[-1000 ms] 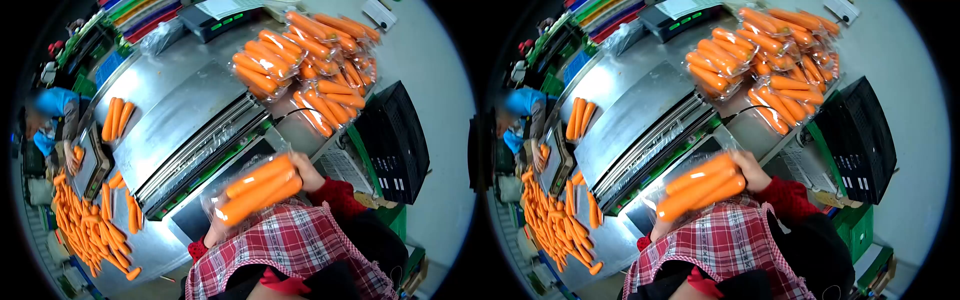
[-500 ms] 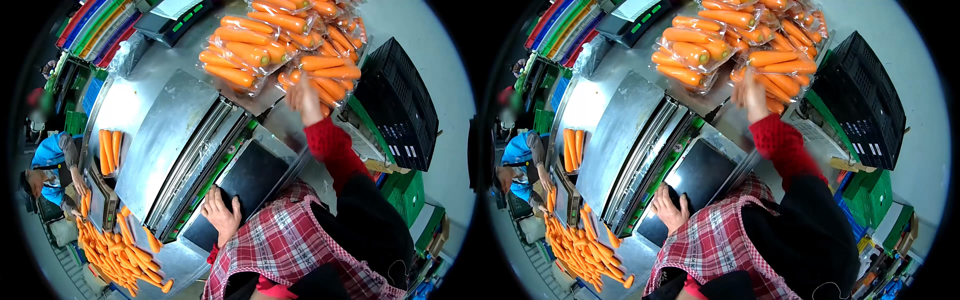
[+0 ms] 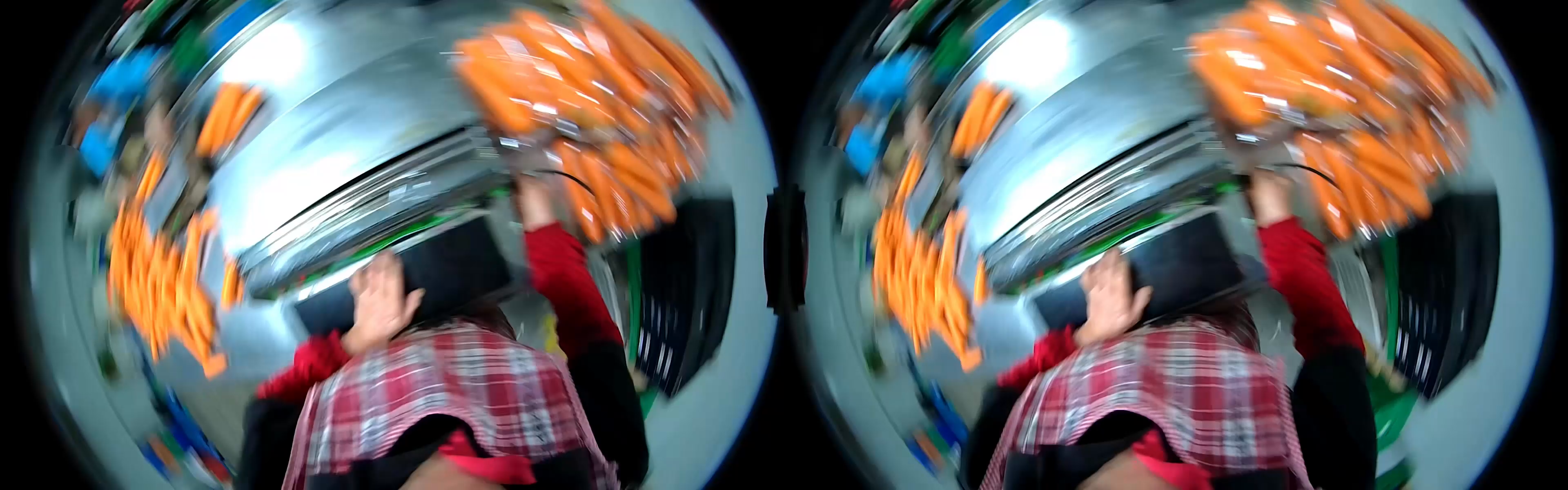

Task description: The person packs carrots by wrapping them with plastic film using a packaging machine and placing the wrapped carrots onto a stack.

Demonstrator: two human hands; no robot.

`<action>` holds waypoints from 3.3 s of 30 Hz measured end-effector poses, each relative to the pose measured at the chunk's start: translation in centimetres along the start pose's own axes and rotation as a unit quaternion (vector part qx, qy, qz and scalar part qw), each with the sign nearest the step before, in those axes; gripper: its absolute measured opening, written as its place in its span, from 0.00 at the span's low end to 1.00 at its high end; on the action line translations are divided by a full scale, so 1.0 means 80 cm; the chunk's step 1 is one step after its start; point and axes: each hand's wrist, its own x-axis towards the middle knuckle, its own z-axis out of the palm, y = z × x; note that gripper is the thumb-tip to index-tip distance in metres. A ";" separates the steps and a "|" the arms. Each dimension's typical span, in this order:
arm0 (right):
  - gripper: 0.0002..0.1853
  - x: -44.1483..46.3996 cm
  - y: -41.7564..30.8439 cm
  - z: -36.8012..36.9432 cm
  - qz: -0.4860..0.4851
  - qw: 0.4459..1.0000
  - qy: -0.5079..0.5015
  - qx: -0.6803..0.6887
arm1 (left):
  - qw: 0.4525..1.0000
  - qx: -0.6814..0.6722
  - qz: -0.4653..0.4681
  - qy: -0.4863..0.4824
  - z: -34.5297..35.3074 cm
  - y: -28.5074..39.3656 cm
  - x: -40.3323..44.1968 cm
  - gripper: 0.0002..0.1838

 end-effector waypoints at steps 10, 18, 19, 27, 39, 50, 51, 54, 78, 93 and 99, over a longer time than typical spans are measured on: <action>0.19 -0.008 -0.045 -0.077 0.355 0.789 -0.031 0.501 | 0.998 0.039 0.043 0.028 0.002 -0.001 0.010 0.38; 0.11 0.001 -0.008 -0.058 0.247 0.802 -0.013 0.543 | 0.990 -0.089 0.040 0.103 -0.012 -0.010 0.004 0.33; 0.10 0.002 -0.036 -0.073 0.310 0.692 0.029 0.651 | 0.979 -0.143 0.050 0.133 -0.006 -0.017 0.004 0.32; 0.19 -0.001 0.021 -0.081 0.401 0.774 -0.131 0.472 | 0.932 -0.051 -0.022 0.359 -0.178 -0.157 0.034 0.26; 0.12 0.092 -0.100 -0.178 0.176 0.768 0.022 0.616 | 0.923 0.037 -0.375 0.074 -0.223 -0.347 0.191 0.59; 0.10 0.149 -0.256 -0.172 -0.144 0.899 -0.013 0.414 | 0.993 -0.070 -0.062 -0.071 -0.201 -0.248 0.195 0.53; 0.13 0.170 -0.278 -0.169 -0.202 0.905 0.017 0.375 | 0.995 -0.073 -0.044 -0.059 -0.188 -0.238 0.194 0.49; 0.22 0.213 -0.308 -0.114 -0.246 0.898 -0.005 0.365 | 0.997 -0.037 -0.061 0.026 -0.165 -0.216 0.175 0.39; 0.25 0.111 -0.221 -0.188 -0.127 0.961 -0.241 0.041 | 0.962 0.052 -0.252 0.093 -0.146 -0.208 0.011 0.25; 0.11 0.255 -0.321 -0.101 0.093 0.737 -0.075 0.665 | 0.867 -0.276 -0.372 0.183 -0.136 -0.316 0.181 0.12; 0.12 0.233 -0.280 -0.085 -0.160 0.935 -0.123 0.290 | 0.962 -0.006 -0.180 0.205 -0.154 -0.269 0.145 0.14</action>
